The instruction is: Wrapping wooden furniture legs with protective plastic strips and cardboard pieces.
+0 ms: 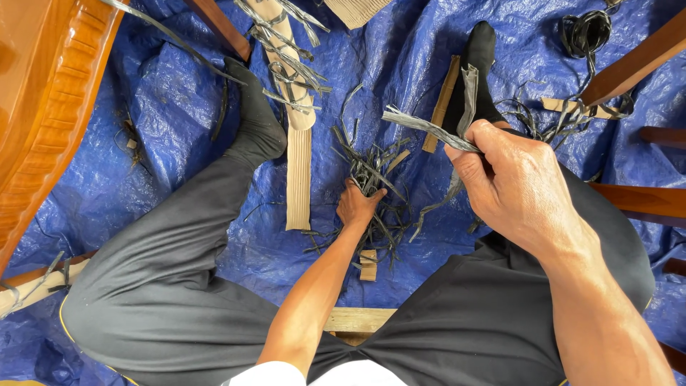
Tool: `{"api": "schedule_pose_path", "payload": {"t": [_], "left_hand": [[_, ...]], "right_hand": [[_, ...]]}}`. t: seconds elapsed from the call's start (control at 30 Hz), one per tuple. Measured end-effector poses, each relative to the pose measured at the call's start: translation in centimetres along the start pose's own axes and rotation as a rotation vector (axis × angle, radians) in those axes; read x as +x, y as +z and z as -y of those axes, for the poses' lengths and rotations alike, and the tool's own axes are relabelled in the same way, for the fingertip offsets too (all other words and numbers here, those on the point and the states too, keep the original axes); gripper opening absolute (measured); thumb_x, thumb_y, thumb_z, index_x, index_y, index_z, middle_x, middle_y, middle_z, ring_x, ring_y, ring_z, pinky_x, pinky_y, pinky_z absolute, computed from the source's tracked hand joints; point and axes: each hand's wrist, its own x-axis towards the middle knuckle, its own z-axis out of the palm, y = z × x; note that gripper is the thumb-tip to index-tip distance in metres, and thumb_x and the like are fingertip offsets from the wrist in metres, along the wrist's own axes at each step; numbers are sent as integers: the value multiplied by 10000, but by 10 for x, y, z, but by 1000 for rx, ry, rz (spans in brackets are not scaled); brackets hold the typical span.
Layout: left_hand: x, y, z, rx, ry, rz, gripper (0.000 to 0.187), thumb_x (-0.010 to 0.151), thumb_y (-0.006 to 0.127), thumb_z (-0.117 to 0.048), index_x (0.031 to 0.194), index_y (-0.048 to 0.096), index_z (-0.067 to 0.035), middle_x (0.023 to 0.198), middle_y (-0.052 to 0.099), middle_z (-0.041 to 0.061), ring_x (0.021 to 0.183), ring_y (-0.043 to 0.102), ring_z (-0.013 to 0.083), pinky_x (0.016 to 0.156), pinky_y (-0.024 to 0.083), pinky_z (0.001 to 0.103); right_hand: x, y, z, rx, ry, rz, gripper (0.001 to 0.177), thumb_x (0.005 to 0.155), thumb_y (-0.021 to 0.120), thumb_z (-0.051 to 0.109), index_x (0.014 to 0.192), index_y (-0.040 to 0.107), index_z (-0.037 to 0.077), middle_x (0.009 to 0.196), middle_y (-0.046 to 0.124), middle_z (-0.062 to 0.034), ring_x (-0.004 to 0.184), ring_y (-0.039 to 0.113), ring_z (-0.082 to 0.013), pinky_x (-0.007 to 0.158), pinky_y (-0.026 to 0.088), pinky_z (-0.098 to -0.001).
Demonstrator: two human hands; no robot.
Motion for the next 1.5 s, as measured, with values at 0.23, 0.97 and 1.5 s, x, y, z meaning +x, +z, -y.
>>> {"api": "schedule_pose_path", "payload": {"t": [0.23, 0.97, 1.5], "left_hand": [[16, 31, 21, -22, 38, -106, 529, 750, 853, -409, 1127, 700, -72, 1152, 710, 181, 1061, 684, 411, 885, 550, 511], [33, 17, 53, -15, -51, -54, 511, 764, 830, -327, 1149, 668, -33, 1132, 720, 238, 1076, 683, 424, 928, 548, 500], [-3, 66, -25, -508, 184, 136, 336, 806, 756, -322, 1021, 753, -63, 958, 780, 152, 931, 760, 307, 836, 564, 422]], "right_hand": [[-2, -2, -1, 0, 2, 0, 266, 1046, 631, 165, 857, 553, -5, 659, 551, -149, 538, 566, -311, 518, 432, -424], [-1, 0, 1, 10, -12, 3, 238, 1043, 628, 164, 881, 576, -3, 667, 566, -146, 547, 577, -308, 514, 436, -425], [1, 6, -8, -7, -16, 3, 260, 1053, 619, 169, 871, 561, -8, 699, 588, -155, 570, 592, -325, 534, 439, -432]]}}
